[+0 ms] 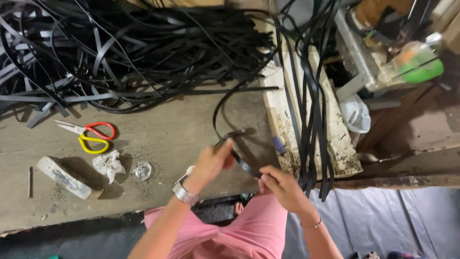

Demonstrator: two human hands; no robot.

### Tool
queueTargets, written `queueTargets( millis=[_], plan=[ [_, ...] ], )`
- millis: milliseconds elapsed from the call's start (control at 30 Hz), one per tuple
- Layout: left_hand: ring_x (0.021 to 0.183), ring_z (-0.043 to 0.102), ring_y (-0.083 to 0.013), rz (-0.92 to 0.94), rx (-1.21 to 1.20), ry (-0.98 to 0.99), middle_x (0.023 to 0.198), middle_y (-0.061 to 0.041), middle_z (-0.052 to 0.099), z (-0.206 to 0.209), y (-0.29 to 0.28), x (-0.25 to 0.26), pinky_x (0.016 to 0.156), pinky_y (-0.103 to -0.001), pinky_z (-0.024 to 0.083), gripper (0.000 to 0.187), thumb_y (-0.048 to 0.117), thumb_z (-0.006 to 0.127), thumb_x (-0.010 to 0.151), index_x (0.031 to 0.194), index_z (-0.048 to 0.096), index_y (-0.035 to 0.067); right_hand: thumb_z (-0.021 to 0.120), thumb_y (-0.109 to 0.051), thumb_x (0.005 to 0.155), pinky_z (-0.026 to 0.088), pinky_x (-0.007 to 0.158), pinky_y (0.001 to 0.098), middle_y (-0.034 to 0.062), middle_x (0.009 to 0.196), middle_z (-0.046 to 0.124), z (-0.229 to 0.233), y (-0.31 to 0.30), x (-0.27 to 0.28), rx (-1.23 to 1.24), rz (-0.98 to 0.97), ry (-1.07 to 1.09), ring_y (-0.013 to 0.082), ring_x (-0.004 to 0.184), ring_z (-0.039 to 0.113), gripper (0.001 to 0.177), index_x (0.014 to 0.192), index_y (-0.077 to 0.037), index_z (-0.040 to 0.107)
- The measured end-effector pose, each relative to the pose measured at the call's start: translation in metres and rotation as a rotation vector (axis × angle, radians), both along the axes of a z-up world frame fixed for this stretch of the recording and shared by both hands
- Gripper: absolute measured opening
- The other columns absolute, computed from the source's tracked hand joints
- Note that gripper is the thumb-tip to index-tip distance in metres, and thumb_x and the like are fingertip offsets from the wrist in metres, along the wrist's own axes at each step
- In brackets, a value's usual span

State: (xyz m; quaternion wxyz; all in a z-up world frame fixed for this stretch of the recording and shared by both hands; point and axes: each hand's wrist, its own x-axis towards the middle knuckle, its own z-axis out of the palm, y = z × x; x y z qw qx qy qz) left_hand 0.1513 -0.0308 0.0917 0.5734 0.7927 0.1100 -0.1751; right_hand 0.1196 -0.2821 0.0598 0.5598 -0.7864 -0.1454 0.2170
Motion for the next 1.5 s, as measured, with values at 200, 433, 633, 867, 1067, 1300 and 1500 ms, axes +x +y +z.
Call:
queueTargets(
  millis=[200, 433, 633, 867, 1067, 1300, 1500],
  plan=[
    [0.084, 0.074, -0.0306, 0.17, -0.995, -0.115, 0.09, -0.022, 0.077, -0.012, -0.009, -0.004, 0.088, -0.043, 0.061, 0.051, 0.027, 0.038, 0.111, 0.087, 0.072, -0.003, 0.052, -0.009, 0.105, 0.041, 0.066, 0.0284, 0.0041, 0.071, 0.057, -0.003, -0.01, -0.01, -0.041, 0.062, 0.112, 0.0146, 0.068, 0.051, 0.019, 0.087, -0.006, 0.056],
    [0.055, 0.057, -0.0206, 0.464, -1.098, -0.26, 0.074, -0.009, 0.06, 0.003, 0.047, 0.016, 0.06, -0.043, 0.057, 0.026, 0.025, 0.044, 0.111, 0.115, 0.058, 0.003, 0.05, -0.036, 0.098, 0.044, 0.056, 0.033, -0.0005, 0.054, 0.067, 0.001, -0.066, 0.008, -0.585, -0.218, -0.307, 0.0157, 0.051, 0.068, 0.025, 0.098, -0.02, 0.069],
    [0.049, 0.047, -0.0139, 0.449, -0.506, -0.485, 0.069, -0.004, 0.048, 0.016, 0.094, -0.005, 0.045, -0.035, 0.053, 0.028, 0.029, 0.056, 0.103, 0.104, 0.059, 0.001, 0.049, -0.035, 0.101, 0.046, 0.086, 0.0384, -0.0054, 0.097, 0.073, 0.02, -0.088, 0.057, -0.887, -0.305, -0.85, 0.0198, 0.102, 0.063, 0.025, 0.098, -0.019, 0.068],
    [0.071, 0.066, -0.015, 0.416, -0.099, -0.678, 0.078, -0.005, 0.061, -0.002, 0.152, -0.021, 0.07, -0.03, 0.053, 0.035, 0.021, 0.057, 0.099, 0.126, 0.072, 0.003, 0.05, -0.046, 0.1, 0.043, 0.079, 0.0384, -0.0064, 0.088, 0.067, 0.023, -0.056, 0.105, -1.034, -0.522, -1.177, 0.0224, 0.096, 0.062, 0.03, 0.09, -0.025, 0.069],
    [0.091, 0.077, -0.0269, 0.475, -0.293, -0.997, 0.097, -0.02, 0.075, -0.035, 0.2, -0.014, 0.084, -0.039, 0.063, 0.035, 0.017, 0.052, 0.101, 0.128, 0.06, -0.004, 0.056, -0.039, 0.096, 0.038, 0.085, 0.0457, -0.0021, 0.089, 0.065, 0.006, 0.0, 0.147, -0.789, -0.597, -1.357, 0.0287, 0.091, 0.06, 0.02, 0.089, -0.025, 0.069],
    [0.104, 0.077, -0.0408, 0.551, -0.558, -1.043, 0.106, -0.028, 0.077, 0.032, 0.225, 0.038, 0.091, -0.051, 0.065, 0.036, 0.026, 0.055, 0.1, 0.124, 0.053, -0.002, 0.056, -0.035, 0.099, 0.042, 0.076, 0.0458, 0.0004, 0.088, 0.064, 0.032, 0.082, 0.215, -0.538, -0.572, -1.46, 0.0304, 0.083, 0.058, 0.022, 0.086, -0.022, 0.068],
    [0.105, 0.071, -0.0359, 0.744, -0.319, -1.31, 0.105, -0.02, 0.063, 0.121, 0.283, 0.128, 0.091, -0.049, 0.061, 0.024, 0.006, 0.038, 0.112, 0.134, 0.046, 0.002, 0.059, -0.03, 0.105, 0.047, 0.088, 0.044, 0.0045, 0.094, 0.057, 0.107, 0.153, 0.312, -0.397, -0.592, -1.641, 0.0301, 0.094, 0.061, 0.016, 0.1, -0.016, 0.066]
  ],
)
